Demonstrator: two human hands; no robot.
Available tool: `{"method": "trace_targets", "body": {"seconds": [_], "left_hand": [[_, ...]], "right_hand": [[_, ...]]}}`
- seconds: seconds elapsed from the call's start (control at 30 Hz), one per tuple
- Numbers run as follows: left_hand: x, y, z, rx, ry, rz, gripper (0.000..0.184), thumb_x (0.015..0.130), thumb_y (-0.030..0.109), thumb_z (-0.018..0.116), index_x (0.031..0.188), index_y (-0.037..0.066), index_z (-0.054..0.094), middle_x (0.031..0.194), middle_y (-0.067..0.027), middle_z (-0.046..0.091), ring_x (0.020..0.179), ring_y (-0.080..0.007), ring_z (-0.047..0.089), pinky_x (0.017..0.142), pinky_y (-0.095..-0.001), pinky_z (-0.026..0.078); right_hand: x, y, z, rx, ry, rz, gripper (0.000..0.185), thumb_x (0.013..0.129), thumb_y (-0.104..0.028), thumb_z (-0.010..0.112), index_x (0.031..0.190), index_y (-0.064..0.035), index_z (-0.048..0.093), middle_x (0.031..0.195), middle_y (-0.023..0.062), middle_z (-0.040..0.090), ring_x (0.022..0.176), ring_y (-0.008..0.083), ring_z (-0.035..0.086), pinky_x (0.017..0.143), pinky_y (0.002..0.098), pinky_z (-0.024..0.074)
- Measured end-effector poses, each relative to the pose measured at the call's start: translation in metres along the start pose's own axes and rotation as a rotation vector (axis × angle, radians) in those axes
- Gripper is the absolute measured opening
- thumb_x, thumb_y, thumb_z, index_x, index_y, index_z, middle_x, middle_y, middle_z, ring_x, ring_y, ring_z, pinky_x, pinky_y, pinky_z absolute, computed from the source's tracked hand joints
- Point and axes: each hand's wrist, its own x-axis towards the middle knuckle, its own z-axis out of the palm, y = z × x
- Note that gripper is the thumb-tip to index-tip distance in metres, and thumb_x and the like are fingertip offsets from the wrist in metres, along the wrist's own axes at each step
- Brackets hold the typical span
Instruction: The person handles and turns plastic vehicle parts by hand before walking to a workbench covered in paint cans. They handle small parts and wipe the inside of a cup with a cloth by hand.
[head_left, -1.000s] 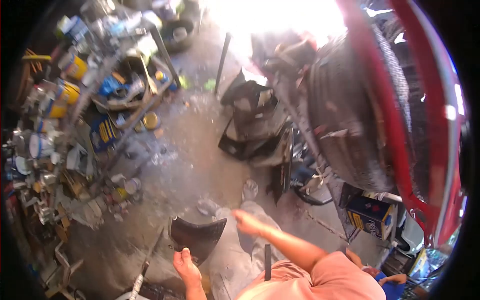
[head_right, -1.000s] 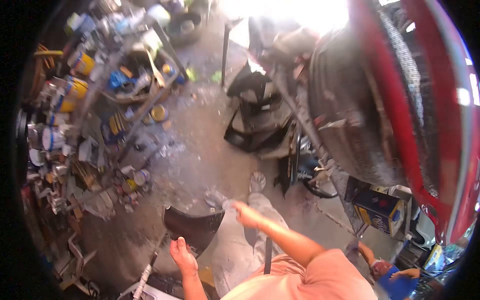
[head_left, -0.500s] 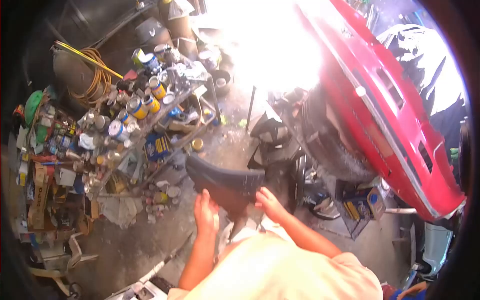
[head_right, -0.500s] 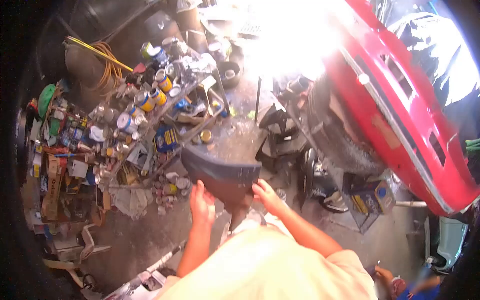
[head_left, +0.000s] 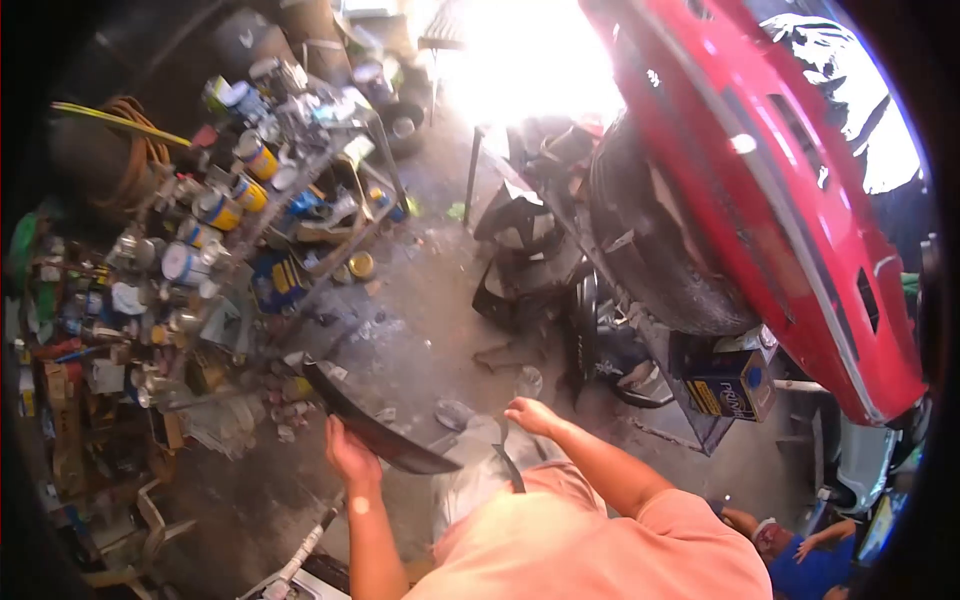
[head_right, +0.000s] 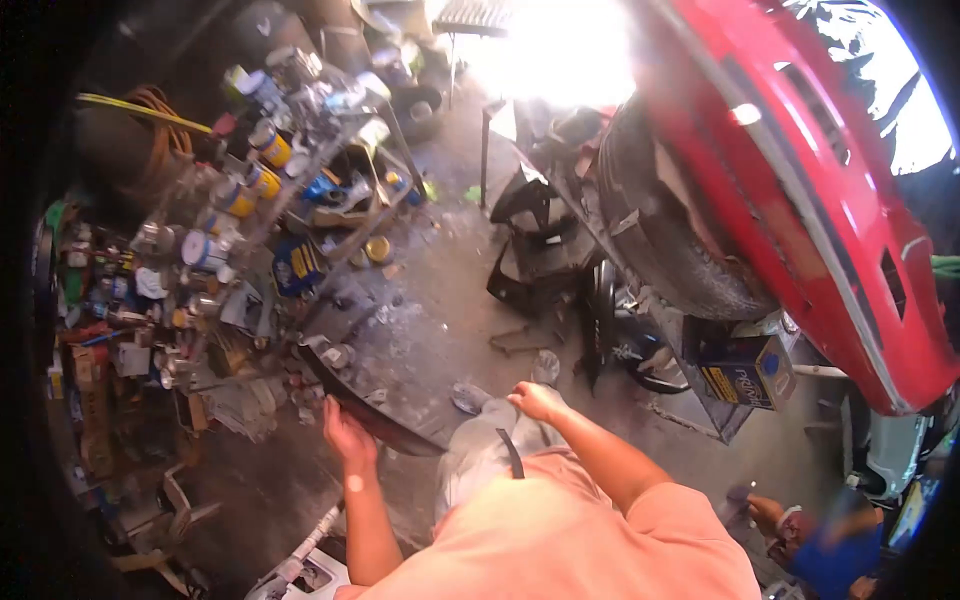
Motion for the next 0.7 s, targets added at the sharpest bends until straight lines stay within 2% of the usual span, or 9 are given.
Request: {"method": "trace_targets", "body": {"seconds": [0.03,0.07,0.13,0.2,0.33,0.47,0.53,0.63,0.7], "left_hand": [[0.007,-0.018,-0.006,0.039,-0.013,-0.056,0.022,0.101,0.028,0.050,0.099,0.008,0.059,0.094,-0.0017,0.057,0.079,-0.0124,0.055,0.066,-0.0273,0.045],[0.012,-0.028,0.018,-0.068,0.162,-0.245,0.021,0.100,0.028,0.050,0.090,0.011,0.057,0.082,0.0017,0.052,0.062,-0.0108,0.048,0.054,-0.0273,0.038],[0.050,-0.107,-0.031,-0.437,-0.184,-0.440,0.017,0.098,0.025,0.051,0.093,0.011,0.058,0.079,0.0005,0.052,0.057,-0.0130,0.044,0.055,-0.0280,0.036],[0.064,-0.171,-0.035,-0.649,-0.228,-0.583,0.014,0.095,0.018,0.051,0.101,0.007,0.057,0.082,-0.0048,0.056,0.058,-0.0163,0.045,0.055,-0.0296,0.035],[0.066,-0.315,-0.043,-0.849,-0.162,-0.735,0.019,0.094,0.011,0.049,0.111,0.003,0.054,0.083,-0.0114,0.055,0.061,-0.0193,0.049,0.056,-0.0305,0.037],[0.062,-0.432,-0.060,-0.918,-0.122,-0.882,0.023,0.095,0.015,0.048,0.113,0.001,0.050,0.085,-0.0115,0.049,0.064,-0.0197,0.049,0.060,-0.0300,0.038],[0.067,-0.466,-0.069,-1.016,-0.128,-0.911,0.026,0.097,0.018,0.045,0.116,0.001,0.047,0.088,-0.0120,0.047,0.067,-0.0201,0.050,0.062,-0.0301,0.039],[0.088,-0.493,-0.075,-1.169,-0.219,-0.835,0.032,0.103,0.023,0.034,0.123,-0.001,0.039,0.096,-0.0131,0.044,0.074,-0.0213,0.050,0.069,-0.0313,0.040],[0.101,-0.495,-0.086,-1.139,-0.297,-0.929,0.033,0.103,0.025,0.032,0.123,-0.001,0.038,0.097,-0.0134,0.044,0.075,-0.0218,0.050,0.072,-0.0329,0.041]], "right_hand": [[0.019,0.032,0.009,-0.036,0.022,0.028,0.048,0.090,-0.041,0.062,0.116,-0.0004,0.063,0.114,0.0220,0.066,0.112,0.0366,0.061,0.096,0.0418,0.0471],[0.034,0.048,0.002,-0.067,0.019,0.147,0.045,0.089,-0.039,0.063,0.115,-0.0017,0.065,0.116,0.0229,0.065,0.113,0.0360,0.060,0.095,0.0434,0.0471],[0.092,0.126,0.008,-0.279,0.053,0.174,0.041,0.086,-0.036,0.067,0.109,-0.0015,0.065,0.112,0.0241,0.065,0.111,0.0371,0.060,0.092,0.0464,0.0488],[0.128,0.142,-0.016,-0.389,0.026,0.310,0.040,0.084,-0.033,0.070,0.107,-0.0018,0.064,0.112,0.0232,0.064,0.110,0.0381,0.061,0.090,0.0481,0.0504],[0.233,0.217,-0.045,-0.915,0.150,0.023,0.027,0.080,-0.019,0.065,0.102,-0.0060,0.057,0.103,0.0148,0.058,0.099,0.0334,0.062,0.080,0.0461,0.0534],[0.334,0.281,-0.079,-1.091,0.205,0.036,0.024,0.080,-0.011,0.059,0.103,-0.0064,0.057,0.105,0.0138,0.058,0.104,0.0320,0.060,0.083,0.0444,0.0505],[0.372,0.312,-0.091,-1.220,0.234,0.000,0.022,0.084,-0.014,0.058,0.105,-0.0079,0.058,0.107,0.0098,0.059,0.102,0.0285,0.059,0.081,0.0437,0.0500],[0.429,0.363,-0.100,-1.176,0.337,-0.085,0.020,0.087,-0.014,0.053,0.106,-0.0084,0.058,0.107,0.0105,0.059,0.105,0.0294,0.058,0.084,0.0437,0.0494],[0.453,0.386,-0.100,-1.150,0.369,-0.124,0.021,0.087,-0.012,0.051,0.107,-0.0086,0.057,0.109,0.0111,0.059,0.108,0.0297,0.057,0.088,0.0440,0.0479]]}}
